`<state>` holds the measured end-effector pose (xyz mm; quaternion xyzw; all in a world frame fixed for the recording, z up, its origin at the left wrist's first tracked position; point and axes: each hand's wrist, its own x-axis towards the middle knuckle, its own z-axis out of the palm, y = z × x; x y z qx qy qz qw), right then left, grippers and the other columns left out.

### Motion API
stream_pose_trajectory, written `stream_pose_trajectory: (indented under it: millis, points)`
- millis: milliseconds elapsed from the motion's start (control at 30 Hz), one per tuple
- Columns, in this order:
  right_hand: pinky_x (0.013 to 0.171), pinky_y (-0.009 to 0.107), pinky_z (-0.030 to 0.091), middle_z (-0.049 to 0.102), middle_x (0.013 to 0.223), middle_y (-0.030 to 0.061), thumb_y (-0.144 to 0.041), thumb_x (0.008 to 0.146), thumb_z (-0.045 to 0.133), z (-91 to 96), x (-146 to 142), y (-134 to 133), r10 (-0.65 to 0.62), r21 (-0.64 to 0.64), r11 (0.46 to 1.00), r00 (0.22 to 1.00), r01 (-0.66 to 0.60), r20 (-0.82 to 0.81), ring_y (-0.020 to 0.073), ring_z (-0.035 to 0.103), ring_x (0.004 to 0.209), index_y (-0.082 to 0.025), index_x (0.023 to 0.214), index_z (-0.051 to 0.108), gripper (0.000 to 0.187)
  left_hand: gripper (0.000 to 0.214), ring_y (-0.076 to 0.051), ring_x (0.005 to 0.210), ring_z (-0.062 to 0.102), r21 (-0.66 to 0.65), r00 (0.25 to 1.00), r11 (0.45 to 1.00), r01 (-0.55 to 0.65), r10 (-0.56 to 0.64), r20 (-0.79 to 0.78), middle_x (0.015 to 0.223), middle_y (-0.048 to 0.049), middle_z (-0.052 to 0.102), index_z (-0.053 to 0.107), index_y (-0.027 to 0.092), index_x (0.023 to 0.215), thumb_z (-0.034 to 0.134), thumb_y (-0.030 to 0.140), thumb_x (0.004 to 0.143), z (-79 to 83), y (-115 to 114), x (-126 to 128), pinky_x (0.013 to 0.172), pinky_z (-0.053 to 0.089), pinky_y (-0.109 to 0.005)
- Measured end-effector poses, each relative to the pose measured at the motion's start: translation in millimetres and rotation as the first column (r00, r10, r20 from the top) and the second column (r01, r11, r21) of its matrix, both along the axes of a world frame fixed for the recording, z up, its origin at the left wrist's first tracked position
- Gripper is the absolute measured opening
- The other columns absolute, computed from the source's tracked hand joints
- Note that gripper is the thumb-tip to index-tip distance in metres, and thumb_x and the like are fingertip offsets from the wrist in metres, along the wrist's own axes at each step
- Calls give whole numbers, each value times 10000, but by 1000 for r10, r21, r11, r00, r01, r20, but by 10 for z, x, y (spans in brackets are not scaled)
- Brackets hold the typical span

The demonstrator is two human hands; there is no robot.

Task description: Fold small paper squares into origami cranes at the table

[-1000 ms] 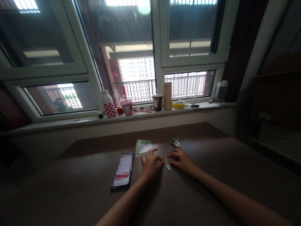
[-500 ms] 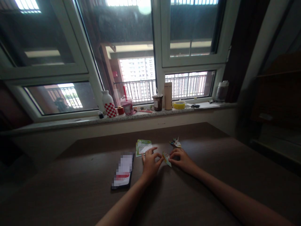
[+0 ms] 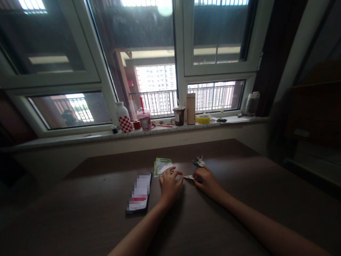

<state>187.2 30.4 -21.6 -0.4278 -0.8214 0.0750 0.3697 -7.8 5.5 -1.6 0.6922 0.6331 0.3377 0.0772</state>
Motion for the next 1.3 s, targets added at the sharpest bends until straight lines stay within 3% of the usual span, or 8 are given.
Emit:
stream_pose_trajectory:
  millis: [300,633,900,1067,1200,1300]
  points:
    - [1015,451,354,668,907,47,-243,859,630,-82,-3,23,-39,13,999,995,38,88,232,580,983,-220,832,731,107,148,-283,1285,428,-40,996,999,16,-19,-81,1319,-44,578,778,323,886,639,339,836,0,-24,18,1142,157,-592]
    - [971,400,409,690,897,49,-199,825,654,-47,-10,7,152,-49,987,988,-154,-35,233,566,1043,-246,870,771,134,210,-323,1341,358,-102,986,995,11,-28,-164,1399,-58,534,758,381,994,641,426,826,-27,-32,39,1108,128,-661]
    - [961,414,425,634,1033,84,-258,814,694,-141,-3,55,43,-63,997,999,-44,-26,245,544,1053,-245,852,783,97,269,-323,1339,367,-133,989,991,2,-22,-147,1405,-60,521,727,401,1077,647,392,820,-8,-19,32,1100,162,-658]
    - [961,399,426,622,995,78,-246,805,693,-111,-14,10,83,-73,994,996,-84,-20,237,537,1036,-231,802,775,84,161,-334,1353,347,-91,983,995,40,-55,-175,1394,-24,537,765,421,935,668,387,812,-15,-32,38,1100,73,-702]
    - [954,394,425,628,984,66,-272,801,703,-92,12,26,108,-112,988,994,-111,-33,238,540,1039,-255,809,786,85,204,-367,1367,316,-127,979,991,33,-58,-197,1439,-32,505,754,440,985,691,447,791,-17,-33,32,1076,80,-732]
    - [914,394,440,624,960,73,-300,861,643,-91,37,45,62,-115,991,998,-65,-25,230,552,981,-266,892,790,154,200,-386,1383,296,-134,971,991,32,-63,-231,1466,-23,482,745,466,988,691,441,797,-9,-31,15,1053,52,-766]
